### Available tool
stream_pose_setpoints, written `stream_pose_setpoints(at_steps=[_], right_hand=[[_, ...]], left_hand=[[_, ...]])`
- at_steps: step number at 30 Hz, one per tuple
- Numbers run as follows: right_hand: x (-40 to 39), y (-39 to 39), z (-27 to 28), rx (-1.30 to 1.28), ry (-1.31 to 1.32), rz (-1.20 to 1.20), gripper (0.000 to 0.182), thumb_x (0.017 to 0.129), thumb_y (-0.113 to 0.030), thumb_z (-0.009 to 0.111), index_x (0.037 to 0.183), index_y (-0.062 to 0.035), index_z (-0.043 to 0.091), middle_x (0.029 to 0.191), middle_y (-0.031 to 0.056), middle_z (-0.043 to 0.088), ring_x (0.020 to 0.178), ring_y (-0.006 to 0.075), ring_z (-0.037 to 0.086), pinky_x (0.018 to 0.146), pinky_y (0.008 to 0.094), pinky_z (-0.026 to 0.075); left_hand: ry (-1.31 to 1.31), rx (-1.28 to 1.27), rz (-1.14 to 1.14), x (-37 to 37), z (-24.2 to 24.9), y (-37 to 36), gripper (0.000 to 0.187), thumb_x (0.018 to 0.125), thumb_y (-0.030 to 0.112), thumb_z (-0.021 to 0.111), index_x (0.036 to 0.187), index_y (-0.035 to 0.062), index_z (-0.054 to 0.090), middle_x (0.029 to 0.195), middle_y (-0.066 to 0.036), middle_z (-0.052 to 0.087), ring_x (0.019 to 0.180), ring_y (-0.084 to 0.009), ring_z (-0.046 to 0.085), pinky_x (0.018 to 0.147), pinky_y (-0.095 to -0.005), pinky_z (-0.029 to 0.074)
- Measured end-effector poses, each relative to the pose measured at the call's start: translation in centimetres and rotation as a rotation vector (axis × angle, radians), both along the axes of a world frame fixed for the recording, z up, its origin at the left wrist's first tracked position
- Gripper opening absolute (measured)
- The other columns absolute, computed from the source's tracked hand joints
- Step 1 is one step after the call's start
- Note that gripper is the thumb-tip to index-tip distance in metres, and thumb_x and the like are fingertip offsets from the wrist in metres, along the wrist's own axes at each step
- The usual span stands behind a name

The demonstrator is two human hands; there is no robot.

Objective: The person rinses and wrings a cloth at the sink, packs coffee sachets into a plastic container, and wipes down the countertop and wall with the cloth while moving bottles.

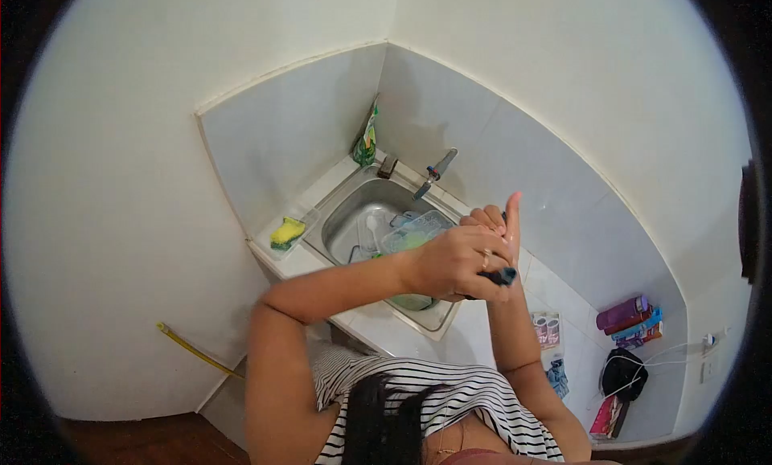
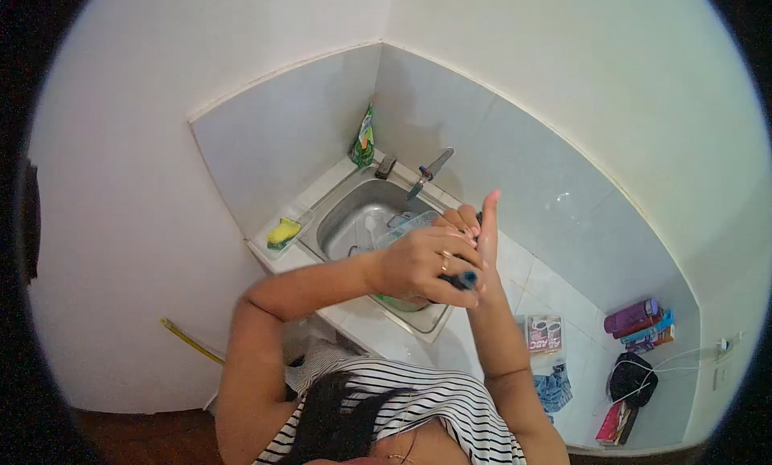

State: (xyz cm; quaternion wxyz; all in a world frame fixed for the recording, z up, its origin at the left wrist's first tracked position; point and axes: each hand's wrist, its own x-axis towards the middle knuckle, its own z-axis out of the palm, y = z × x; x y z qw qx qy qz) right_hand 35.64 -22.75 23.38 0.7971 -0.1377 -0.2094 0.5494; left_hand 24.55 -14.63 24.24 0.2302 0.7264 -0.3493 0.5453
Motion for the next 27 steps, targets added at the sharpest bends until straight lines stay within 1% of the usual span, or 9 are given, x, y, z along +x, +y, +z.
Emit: stream_pose_setpoints(at_steps=[3, 4, 6, 9, 11, 13, 16, 20, 27], right_hand=[[1.3, 2.8, 0.4, -0.145, -0.036, 0.221, 0.073, 0.089, -0.072, 0.035, 0.042, -0.0176, 0.026, 0.042, -0.0029, 0.030, 0.048, 0.0108, 0.035, 0.047, 0.0235, 0.032], [1.7, 3.7, 0.6, -0.266, -0.072, 0.247, 0.074, 0.087, -0.076, 0.032, 0.042, -0.0177, 0.024, 0.041, -0.0032, 0.028, 0.046, 0.0113, 0.031, 0.046, 0.0238, 0.030], [2.0, 5.3, 0.7, -0.328, -0.216, 0.300, 0.074, 0.087, -0.076, 0.032, 0.042, -0.0175, 0.023, 0.041, -0.0029, 0.028, 0.044, 0.0120, 0.029, 0.046, 0.0242, 0.029], [2.7, 7.9, 0.6, -0.418, -0.424, 0.369, 0.075, 0.088, -0.075, 0.032, 0.043, -0.0165, 0.021, 0.042, -0.0013, 0.028, 0.042, 0.0137, 0.027, 0.046, 0.0255, 0.030], [3.0, 9.7, 0.4, -0.503, -0.814, 0.337, 0.074, 0.089, -0.074, 0.033, 0.046, -0.0156, 0.020, 0.043, -0.0001, 0.027, 0.042, 0.0141, 0.029, 0.047, 0.0270, 0.033], [3.2, 11.5, -0.6, -0.555, -0.883, 0.284, 0.072, 0.092, -0.068, 0.035, 0.046, -0.0147, 0.020, 0.043, -0.0016, 0.024, 0.041, 0.0146, 0.029, 0.045, 0.0286, 0.031], [4.2, 14.2, -2.5, -0.609, -1.430, 0.039, 0.062, 0.097, -0.051, 0.040, 0.051, -0.0111, 0.032, 0.047, -0.0002, 0.031, 0.042, 0.0153, 0.036, 0.047, 0.0321, 0.037], [5.9, 17.2, -5.8, -0.530, -1.587, 0.044, 0.059, 0.096, -0.045, 0.037, 0.054, -0.0044, 0.047, 0.049, 0.0061, 0.050, 0.044, 0.0188, 0.051, 0.048, 0.0357, 0.041], [5.3, 19.8, -6.8, -0.567, -1.961, -0.071, 0.056, 0.093, -0.037, 0.039, 0.066, 0.0070, 0.058, 0.059, 0.0217, 0.060, 0.060, 0.0361, 0.063, 0.066, 0.0462, 0.049]], left_hand=[[0.105, 0.402, 0.118, 0.4, -0.3, 1.5, 0.002, 0.068, 0.019, 0.064, 0.069, 0.0209, 0.065, 0.087, 0.002, 0.064, 0.089, -0.0181, 0.061, 0.071, -0.0346, 0.051], [0.106, 0.393, 0.120, 0.8, -0.5, 2.0, 0.002, 0.068, 0.019, 0.064, 0.069, 0.0209, 0.065, 0.087, 0.002, 0.064, 0.089, -0.0181, 0.061, 0.071, -0.0346, 0.051], [0.186, 0.733, 0.181, 1.7, -1.1, 3.1, 0.003, 0.066, 0.021, 0.063, 0.063, 0.0197, 0.062, 0.080, 0.003, 0.061, 0.084, -0.0178, 0.060, 0.070, -0.0324, 0.050], [0.212, 0.866, 0.230, 2.7, -2.2, 4.5, 0.005, 0.064, 0.022, 0.061, 0.060, 0.0193, 0.061, 0.077, 0.004, 0.060, 0.082, -0.0176, 0.059, 0.071, -0.0311, 0.049], [0.229, 0.874, 0.232, 3.1, -2.6, 5.6, 0.008, 0.065, 0.023, 0.061, 0.058, 0.0195, 0.062, 0.078, 0.004, 0.061, 0.083, -0.0177, 0.060, 0.072, -0.0311, 0.048], [0.258, 1.022, 0.371, 4.2, -4.3, 6.9, 0.009, 0.064, 0.023, 0.061, 0.056, 0.0205, 0.063, 0.079, 0.004, 0.062, 0.083, -0.0174, 0.060, 0.072, -0.0312, 0.048], [0.215, 1.014, 0.439, 5.7, -6.7, 8.7, 0.009, 0.063, 0.022, 0.063, 0.056, 0.0178, 0.065, 0.072, 0.001, 0.063, 0.075, -0.0189, 0.064, 0.063, -0.0320, 0.050], [0.325, 1.096, 0.562, 7.2, -9.5, 10.3, 0.008, 0.064, 0.017, 0.064, 0.061, 0.0111, 0.068, 0.066, -0.004, 0.067, 0.064, -0.0225, 0.066, 0.055, -0.0344, 0.051], [0.550, 1.052, 0.696, 9.2, -13.5, 12.4, 0.018, 0.073, 0.015, 0.058, 0.075, 0.0039, 0.072, 0.081, -0.014, 0.071, 0.076, -0.0273, 0.068, 0.068, -0.0415, 0.053]])
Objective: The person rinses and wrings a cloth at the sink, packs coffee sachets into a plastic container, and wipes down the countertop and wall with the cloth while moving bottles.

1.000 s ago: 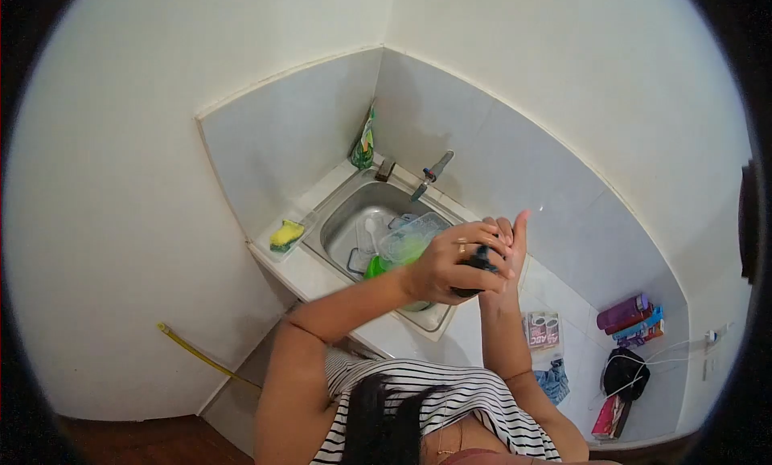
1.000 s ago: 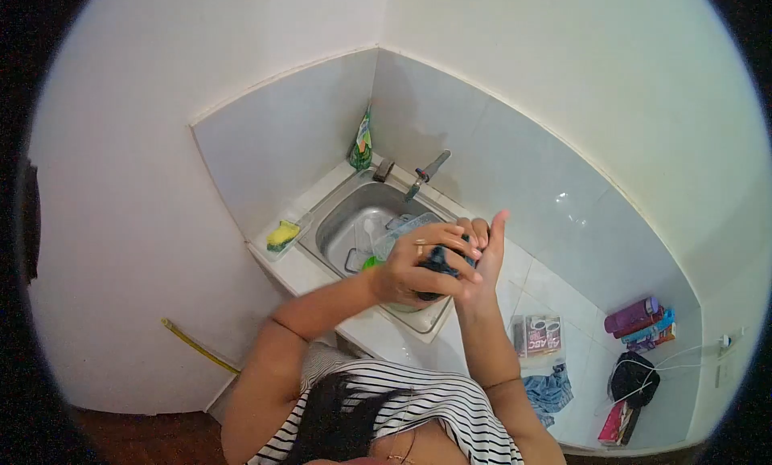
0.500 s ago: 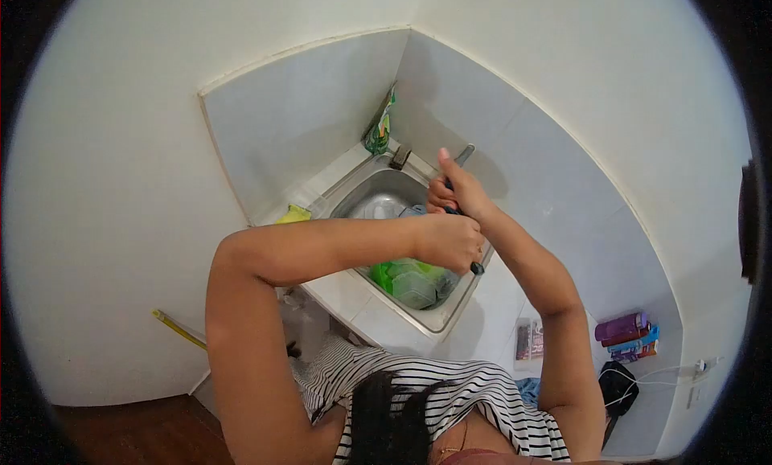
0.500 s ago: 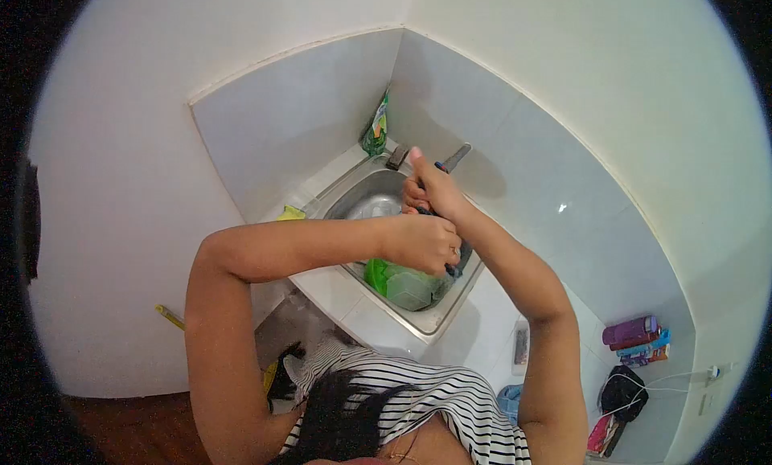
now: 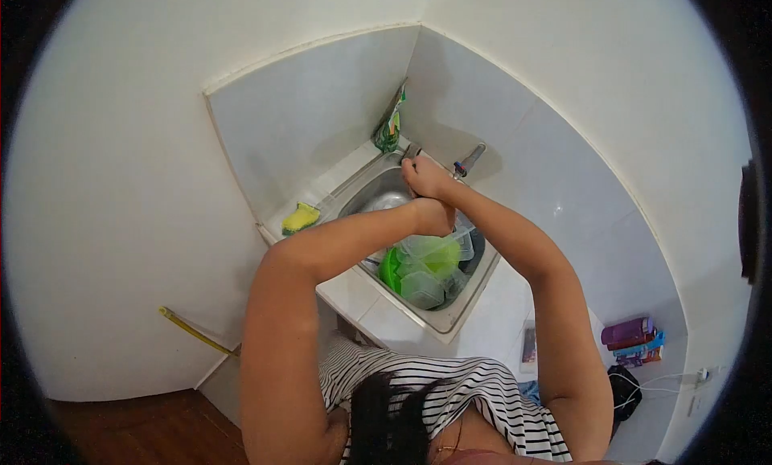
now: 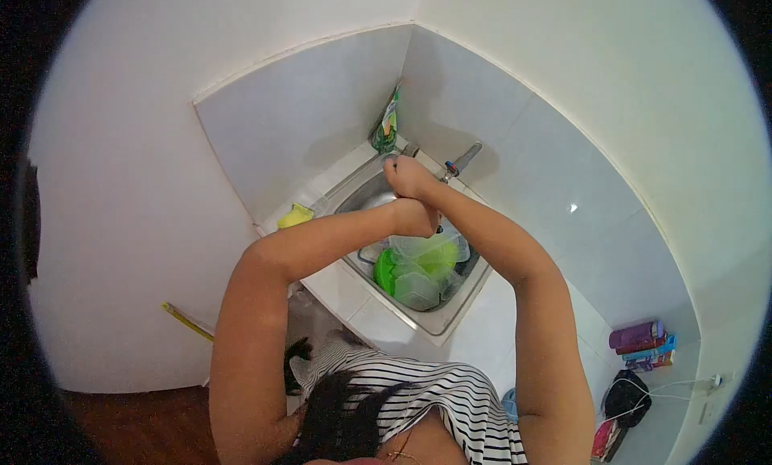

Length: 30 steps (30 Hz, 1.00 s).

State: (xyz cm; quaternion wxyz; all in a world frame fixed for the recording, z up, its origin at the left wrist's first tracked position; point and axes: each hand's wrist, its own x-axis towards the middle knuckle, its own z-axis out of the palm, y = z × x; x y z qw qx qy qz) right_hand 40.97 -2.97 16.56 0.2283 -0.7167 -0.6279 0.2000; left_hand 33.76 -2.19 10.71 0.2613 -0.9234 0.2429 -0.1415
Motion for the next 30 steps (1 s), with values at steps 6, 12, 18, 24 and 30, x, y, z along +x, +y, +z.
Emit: stream_pose_setpoints(at_steps=[6, 12, 18, 24, 30], right_hand=[[-0.3, 1.9, -0.3, 0.006, -0.119, 0.009, 0.047, 0.091, -0.033, 0.043, 0.075, 0.0070, 0.062, 0.078, 0.0327, 0.060, 0.082, 0.0473, 0.060, 0.077, 0.0514, 0.047], [0.5, 3.3, -2.5, 0.013, -0.160, -0.005, 0.050, 0.092, -0.034, 0.042, 0.079, 0.0099, 0.061, 0.087, 0.0328, 0.061, 0.088, 0.0487, 0.059, 0.081, 0.0521, 0.047], [0.5, 3.3, -2.9, -0.037, -0.145, -0.038, 0.051, 0.093, -0.036, 0.041, 0.083, 0.0096, 0.062, 0.093, 0.0342, 0.061, 0.091, 0.0484, 0.059, 0.084, 0.0513, 0.047], [0.8, 3.0, -3.3, -0.099, -0.025, -0.061, 0.052, 0.092, -0.036, 0.039, 0.081, 0.0096, 0.062, 0.089, 0.0325, 0.063, 0.089, 0.0457, 0.062, 0.081, 0.0504, 0.048], [0.4, -1.5, -3.0, -0.123, 0.333, -0.100, 0.054, 0.091, -0.042, 0.044, 0.061, 0.0004, 0.058, 0.060, 0.0154, 0.059, 0.065, 0.0241, 0.062, 0.064, 0.0391, 0.048]], left_hand=[[0.176, 0.041, 0.139, 2.4, -1.4, 1.6, 0.030, 0.079, 0.015, 0.052, 0.094, -0.0034, 0.070, 0.101, -0.021, 0.068, 0.095, -0.0333, 0.065, 0.088, -0.0447, 0.048], [0.215, -0.569, 0.401, 6.2, -5.9, 2.8, 0.041, 0.082, 0.020, 0.043, 0.109, -0.0013, 0.066, 0.125, -0.021, 0.059, 0.118, -0.0318, 0.054, 0.104, -0.0440, 0.035], [0.317, -0.497, 0.339, 6.5, -9.1, 4.4, 0.039, 0.080, 0.021, 0.048, 0.112, 0.0035, 0.062, 0.121, -0.019, 0.061, 0.113, -0.0310, 0.056, 0.101, -0.0441, 0.038], [0.299, -0.464, 0.297, 2.6, -1.8, 1.5, 0.038, 0.083, 0.019, 0.042, 0.105, -0.0011, 0.067, 0.117, -0.021, 0.063, 0.109, -0.0334, 0.060, 0.098, -0.0452, 0.041], [-0.010, -0.233, -0.339, -3.1, 0.1, -0.5, 0.015, 0.069, 0.018, 0.062, 0.083, 0.0152, 0.066, 0.096, -0.005, 0.063, 0.093, -0.0214, 0.061, 0.075, -0.0375, 0.049]])
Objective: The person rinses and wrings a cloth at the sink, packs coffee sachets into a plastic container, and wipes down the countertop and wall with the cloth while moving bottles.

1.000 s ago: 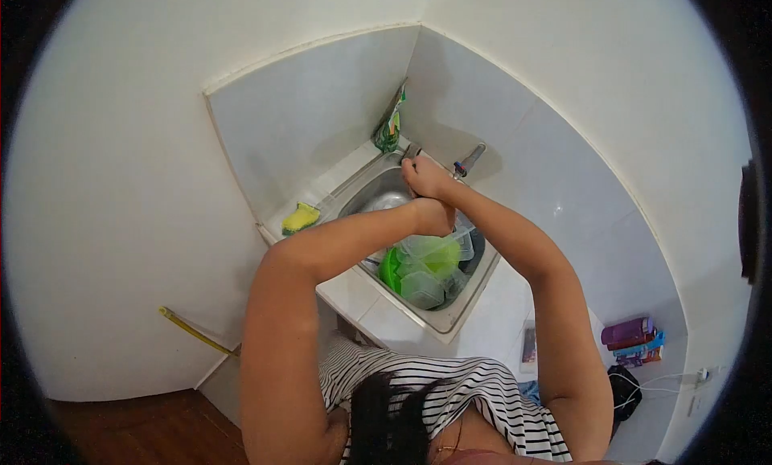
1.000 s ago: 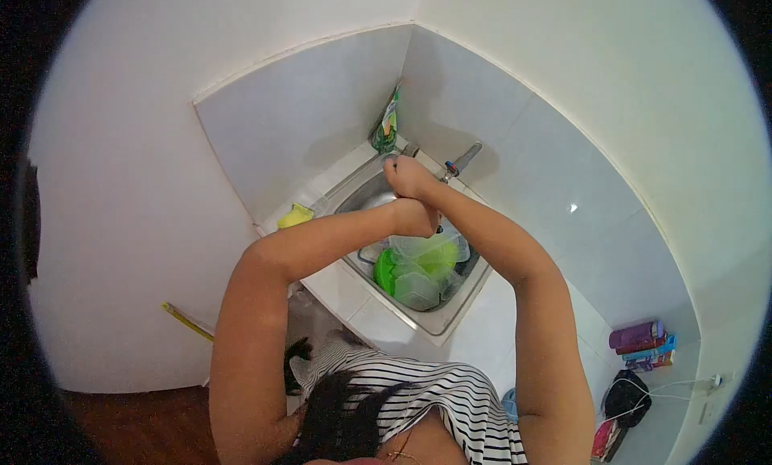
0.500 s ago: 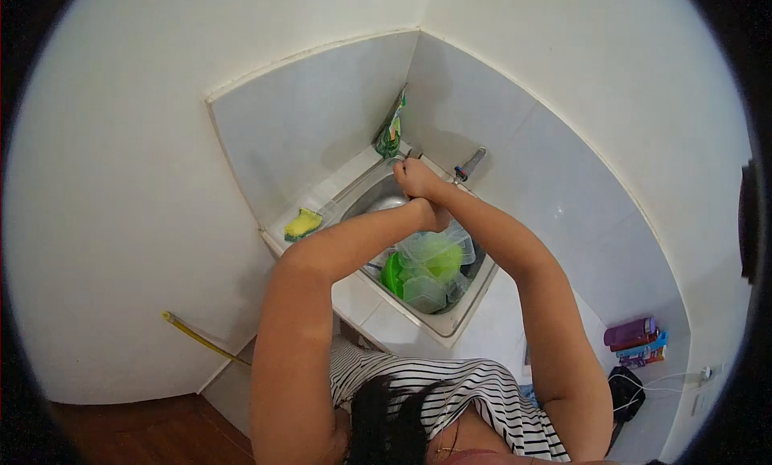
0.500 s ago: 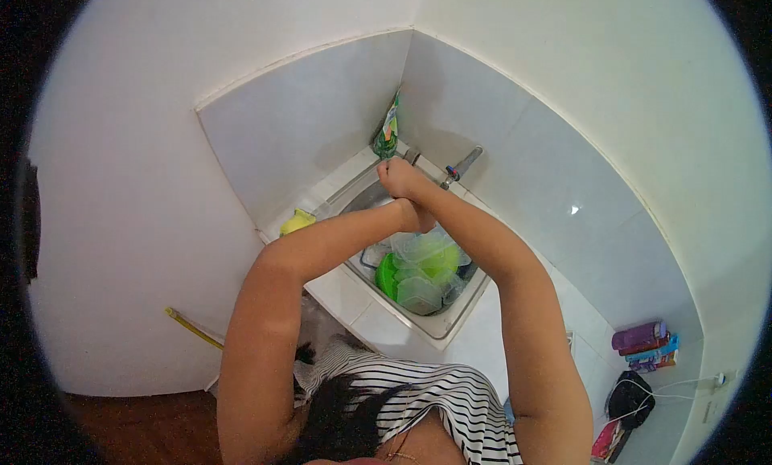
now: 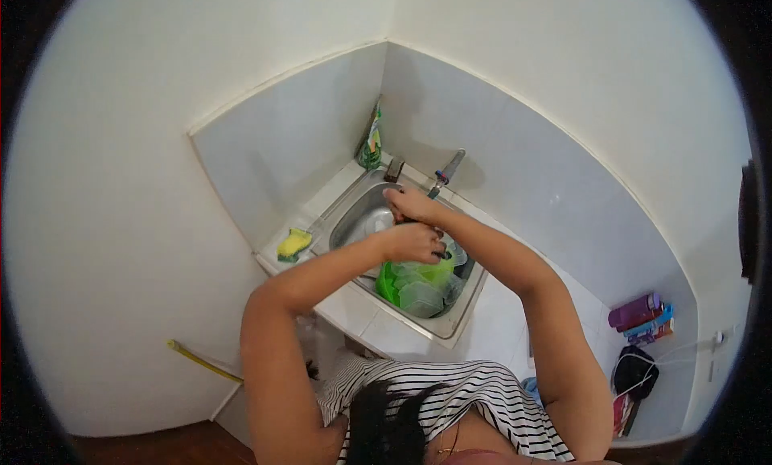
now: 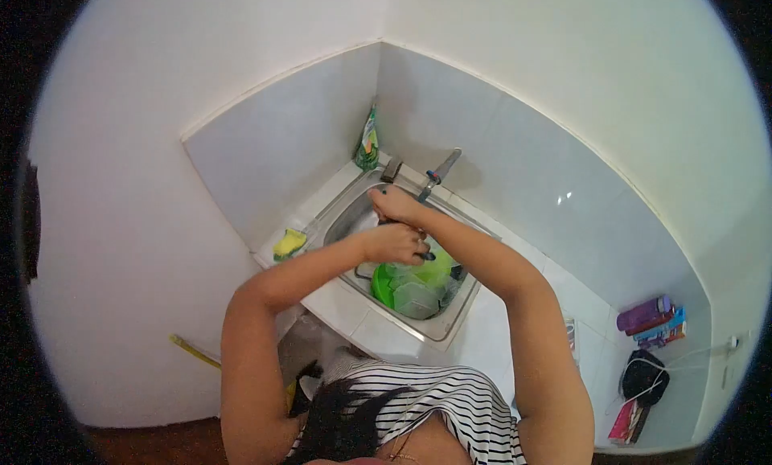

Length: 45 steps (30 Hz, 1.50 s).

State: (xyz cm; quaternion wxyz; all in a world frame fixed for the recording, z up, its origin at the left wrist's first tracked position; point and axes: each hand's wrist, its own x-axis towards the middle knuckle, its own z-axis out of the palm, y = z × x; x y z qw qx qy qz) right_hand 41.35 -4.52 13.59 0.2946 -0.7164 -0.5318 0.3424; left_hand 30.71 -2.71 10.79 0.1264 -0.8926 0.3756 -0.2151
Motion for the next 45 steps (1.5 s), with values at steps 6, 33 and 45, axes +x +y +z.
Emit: stream_pose_setpoints(at_steps=[6, 33, 45], right_hand=[[1.6, -9.0, -1.1, 0.043, 0.720, -0.047, 0.048, 0.092, -0.054, 0.052, 0.094, -0.0065, 0.059, 0.091, 0.0026, 0.060, 0.077, 0.0150, 0.055, 0.067, 0.0333, 0.047], [-1.3, -52.2, 3.5, 0.980, 0.075, -0.970, 0.023, 0.096, -0.016, 0.044, 0.098, 0.0019, 0.058, 0.093, 0.0037, 0.059, 0.087, 0.0123, 0.054, 0.080, 0.0243, 0.042], [-2.0, -76.7, 1.0, 1.118, -0.202, -1.623, 0.018, 0.098, -0.005, 0.041, 0.081, -0.0021, 0.045, 0.074, -0.0060, 0.038, 0.069, 0.0039, 0.035, 0.061, 0.0203, 0.032]], left_hand=[[-0.347, -1.154, 0.087, -4.8, 2.6, -4.8, 0.024, 0.069, -0.002, 0.072, 0.088, 0.0098, 0.065, 0.096, -0.004, 0.063, 0.092, -0.0243, 0.057, 0.085, -0.0368, 0.044], [0.971, -1.879, -0.326, 5.5, 3.4, -35.5, 0.074, 0.074, 0.012, 0.081, 0.134, 0.0028, 0.038, 0.125, -0.012, 0.048, 0.111, -0.0194, 0.051, 0.099, -0.0330, 0.041], [1.142, -1.326, -0.222, 6.8, -1.1, -54.4, 0.038, 0.075, 0.000, 0.071, 0.112, 0.0045, 0.063, 0.102, -0.008, 0.066, 0.091, -0.0151, 0.061, 0.073, -0.0261, 0.048]])
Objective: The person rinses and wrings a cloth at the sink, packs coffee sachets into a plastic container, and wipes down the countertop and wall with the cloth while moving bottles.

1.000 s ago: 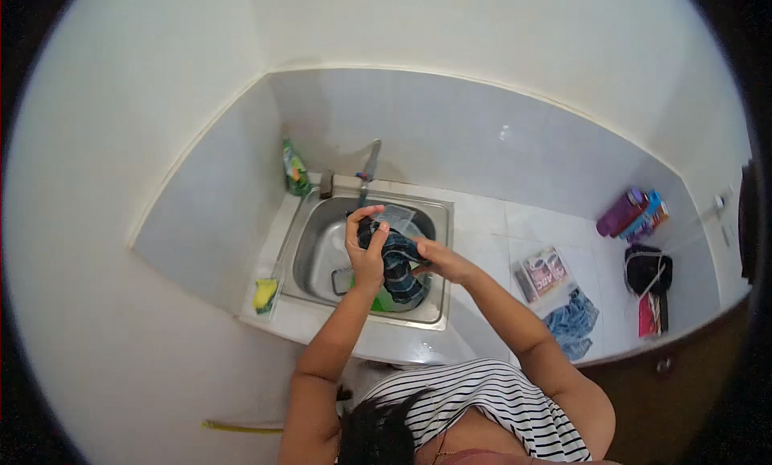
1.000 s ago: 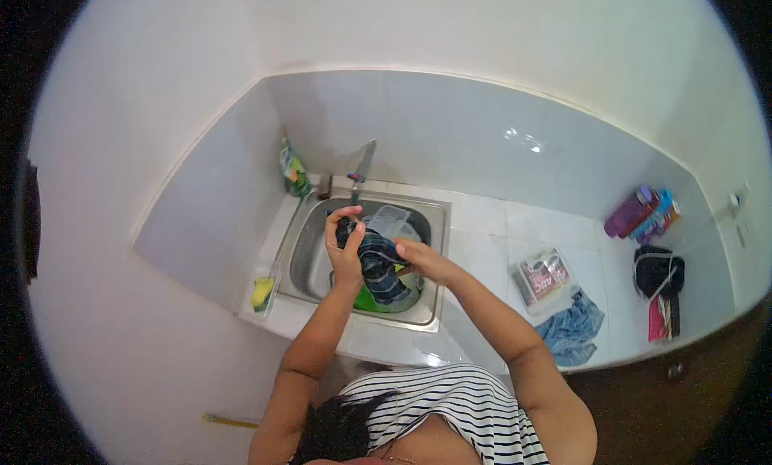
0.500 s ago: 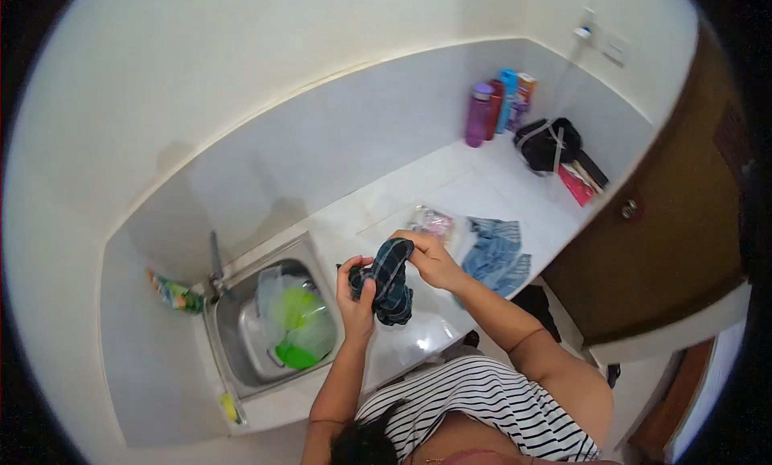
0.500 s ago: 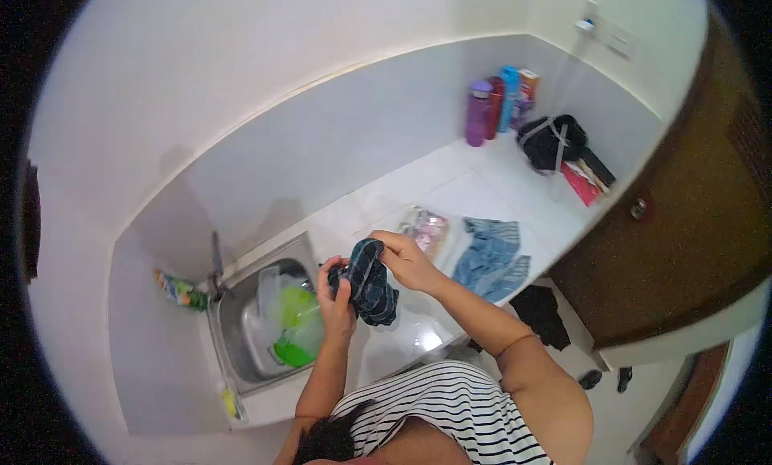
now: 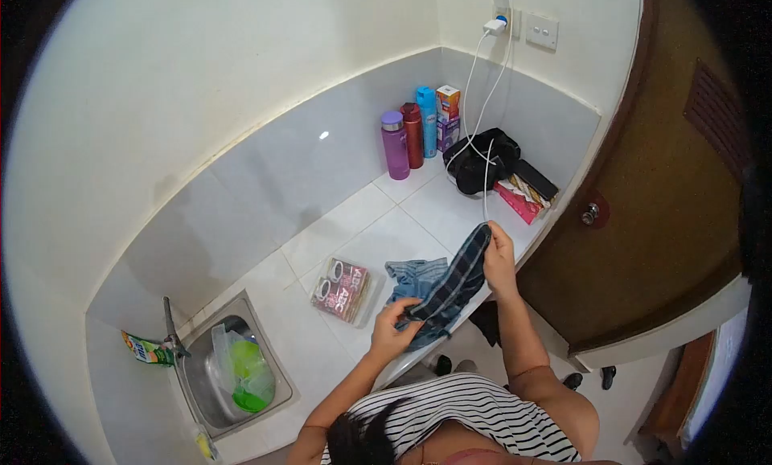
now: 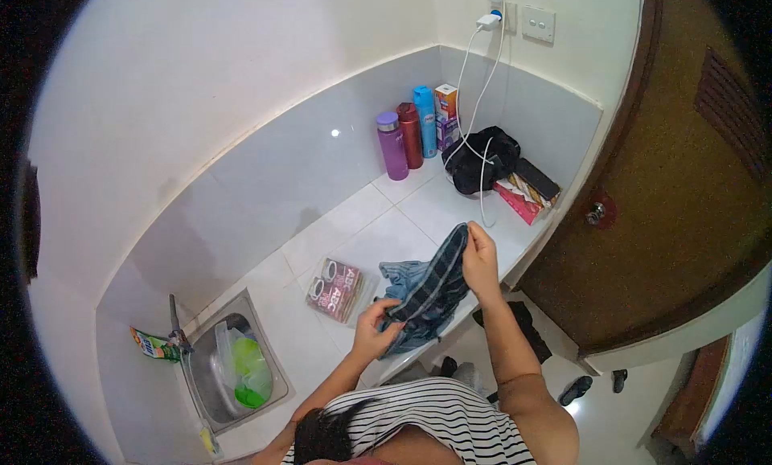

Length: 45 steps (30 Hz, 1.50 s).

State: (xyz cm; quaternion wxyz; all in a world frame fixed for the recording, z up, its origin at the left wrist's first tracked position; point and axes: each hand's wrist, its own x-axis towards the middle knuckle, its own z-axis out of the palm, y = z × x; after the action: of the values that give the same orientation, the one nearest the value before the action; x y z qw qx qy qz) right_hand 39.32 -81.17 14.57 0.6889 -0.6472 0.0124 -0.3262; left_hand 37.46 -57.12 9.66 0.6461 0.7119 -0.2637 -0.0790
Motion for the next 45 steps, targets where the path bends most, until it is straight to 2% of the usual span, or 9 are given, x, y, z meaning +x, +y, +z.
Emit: stream_pose_setpoints(at_steps=[6, 10, 17, 22, 31, 34, 35, 40, 45], right_hand=[[-3.4, -3.0, 1.8, -0.187, 0.028, -0.186, 0.024, 0.099, -0.009, 0.045, 0.075, -0.0043, 0.040, 0.071, -0.0059, 0.031, 0.066, 0.0035, 0.031, 0.056, 0.0214, 0.028], [-5.5, -4.4, 3.8, -0.242, 0.011, -0.255, 0.026, 0.100, -0.012, 0.046, 0.075, -0.0045, 0.040, 0.072, -0.0060, 0.031, 0.069, 0.0042, 0.031, 0.059, 0.0218, 0.030], [-3.5, -4.2, 5.5, -0.395, 0.019, -0.219, 0.025, 0.100, -0.012, 0.045, 0.077, -0.0035, 0.041, 0.071, -0.0037, 0.033, 0.067, 0.0056, 0.032, 0.059, 0.0234, 0.031], [1.1, -5.7, 7.5, -0.456, -0.038, -0.106, 0.026, 0.100, -0.013, 0.045, 0.077, -0.0035, 0.041, 0.070, -0.0025, 0.032, 0.067, 0.0064, 0.032, 0.058, 0.0234, 0.030], [13.2, -7.2, 3.7, -0.313, -0.064, 0.166, 0.025, 0.100, -0.013, 0.046, 0.077, -0.0041, 0.042, 0.068, -0.0037, 0.030, 0.062, 0.0036, 0.030, 0.053, 0.0226, 0.027], [18.4, -6.5, -1.3, -0.439, 0.026, -0.083, 0.015, 0.095, -0.015, 0.055, 0.091, -0.0011, 0.053, 0.074, 0.0092, 0.056, 0.067, 0.0192, 0.056, 0.063, 0.0306, 0.044], [19.9, -6.3, -3.9, -0.427, 0.102, -0.037, 0.026, 0.091, -0.016, 0.059, 0.109, 0.0014, 0.053, 0.100, 0.0221, 0.061, 0.092, 0.0337, 0.061, 0.081, 0.0380, 0.047], [20.6, -3.6, -14.9, -1.045, 0.658, 0.256, 0.094, 0.084, -0.065, 0.051, 0.149, -0.0053, 0.021, 0.157, 0.0219, 0.005, 0.145, 0.0380, 0.001, 0.110, 0.0645, 0.005], [22.3, -1.9, -19.7, -1.310, 0.592, 0.150, 0.082, 0.095, -0.057, 0.033, 0.148, 0.0025, 0.019, 0.155, 0.0274, 0.006, 0.145, 0.0398, 0.000, 0.115, 0.0522, 0.000]], left_hand=[[-0.143, 0.085, -0.070, 0.5, 1.2, -2.4, 0.039, 0.077, 0.001, 0.064, 0.116, 0.0002, 0.060, 0.125, -0.011, 0.054, 0.117, -0.0243, 0.050, 0.099, -0.0358, 0.039], [0.133, -0.209, -0.039, 2.0, -1.4, -3.4, 0.049, 0.080, 0.001, 0.064, 0.128, 0.0061, 0.054, 0.128, -0.012, 0.051, 0.108, -0.0244, 0.053, 0.087, -0.0309, 0.046], [-0.518, 0.862, 0.160, 2.6, -11.2, -3.3, 0.065, 0.074, 0.027, 0.073, 0.135, 0.0235, 0.050, 0.141, -0.020, 0.037, 0.126, -0.0421, 0.035, 0.098, -0.0488, 0.037], [-0.468, 0.771, 0.261, 2.9, -12.4, -2.2, 0.052, 0.066, 0.003, 0.064, 0.114, 0.0221, 0.065, 0.116, -0.010, 0.057, 0.108, -0.0318, 0.050, 0.082, -0.0478, 0.042], [-0.259, 0.344, 0.505, -0.8, -7.2, 2.0, 0.034, 0.057, 0.005, 0.057, 0.086, 0.0105, 0.074, 0.089, -0.016, 0.060, 0.090, -0.0328, 0.057, 0.079, -0.0387, 0.046], [-0.356, 0.420, 0.747, -2.0, -6.7, 2.2, 0.036, 0.057, 0.002, 0.055, 0.086, 0.0106, 0.074, 0.093, -0.016, 0.060, 0.090, -0.0330, 0.055, 0.079, -0.0401, 0.045], [-0.354, 0.424, 0.762, -2.2, -7.0, 2.0, 0.036, 0.057, 0.002, 0.055, 0.086, 0.0106, 0.074, 0.093, -0.016, 0.060, 0.090, -0.0330, 0.055, 0.079, -0.0401, 0.045], [-0.375, 0.619, 0.956, -2.9, -8.7, 0.7, 0.037, 0.059, 0.002, 0.054, 0.089, 0.0110, 0.073, 0.105, -0.016, 0.059, 0.098, -0.0339, 0.053, 0.087, -0.0428, 0.041], [-0.306, 0.693, 0.923, -3.1, -10.8, -0.4, 0.038, 0.061, 0.006, 0.055, 0.095, 0.0116, 0.072, 0.109, -0.017, 0.056, 0.099, -0.0352, 0.051, 0.089, -0.0445, 0.040]])
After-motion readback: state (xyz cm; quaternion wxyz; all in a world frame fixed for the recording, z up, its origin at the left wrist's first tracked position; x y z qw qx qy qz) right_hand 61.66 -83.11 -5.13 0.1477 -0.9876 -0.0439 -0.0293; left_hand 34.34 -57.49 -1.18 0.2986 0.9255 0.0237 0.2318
